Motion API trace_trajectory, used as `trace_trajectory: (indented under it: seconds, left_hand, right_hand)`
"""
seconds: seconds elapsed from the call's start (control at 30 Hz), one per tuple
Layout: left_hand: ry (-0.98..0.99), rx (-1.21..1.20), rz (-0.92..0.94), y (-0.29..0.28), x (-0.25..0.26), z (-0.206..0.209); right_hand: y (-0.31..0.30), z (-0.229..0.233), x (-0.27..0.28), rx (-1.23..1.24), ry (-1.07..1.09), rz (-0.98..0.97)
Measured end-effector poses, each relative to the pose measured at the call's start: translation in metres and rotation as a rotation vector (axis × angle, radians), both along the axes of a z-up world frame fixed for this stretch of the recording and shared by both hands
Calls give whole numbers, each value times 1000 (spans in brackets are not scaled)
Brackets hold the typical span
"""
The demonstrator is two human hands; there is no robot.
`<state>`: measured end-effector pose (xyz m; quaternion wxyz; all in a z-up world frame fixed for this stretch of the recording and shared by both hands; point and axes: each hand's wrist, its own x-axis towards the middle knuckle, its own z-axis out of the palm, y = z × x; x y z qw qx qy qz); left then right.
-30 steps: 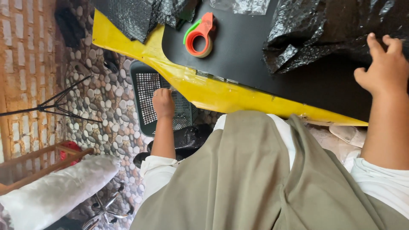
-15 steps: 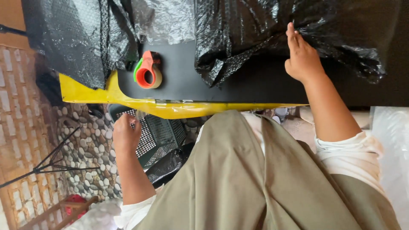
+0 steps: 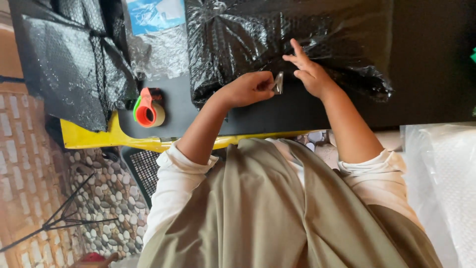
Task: The person wraps a rectangular item in black bubble wrap on a table. They fold the edges, secure them with tape, and use a green utility knife to trim excess material. The person then lifts the wrapped package and places it on the floor.
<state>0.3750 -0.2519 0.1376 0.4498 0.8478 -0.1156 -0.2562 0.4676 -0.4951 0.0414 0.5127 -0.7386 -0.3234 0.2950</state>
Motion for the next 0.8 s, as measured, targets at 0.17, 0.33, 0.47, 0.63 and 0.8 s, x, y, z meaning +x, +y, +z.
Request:
trace_trajectory:
  seconds: [0.17, 0.33, 0.47, 0.63, 0.8]
  left_hand:
    - [-66, 130, -31, -6, 34, -48]
    - [-79, 106, -34, -13, 45, -53]
    - [-112, 147, -9, -15, 49, -51]
    - [-64, 135, 60, -1, 57, -54]
    - [-111, 122, 202, 13, 60, -58]
  right_hand:
    - [-6, -33, 14, 285, 178, -39]
    - [-3, -35, 18, 148, 167, -103]
    - [-4, -42, 18, 108, 81, -116]
    - [-9, -50, 19, 206, 94, -83]
    - [-14, -48, 16, 359, 211, -70]
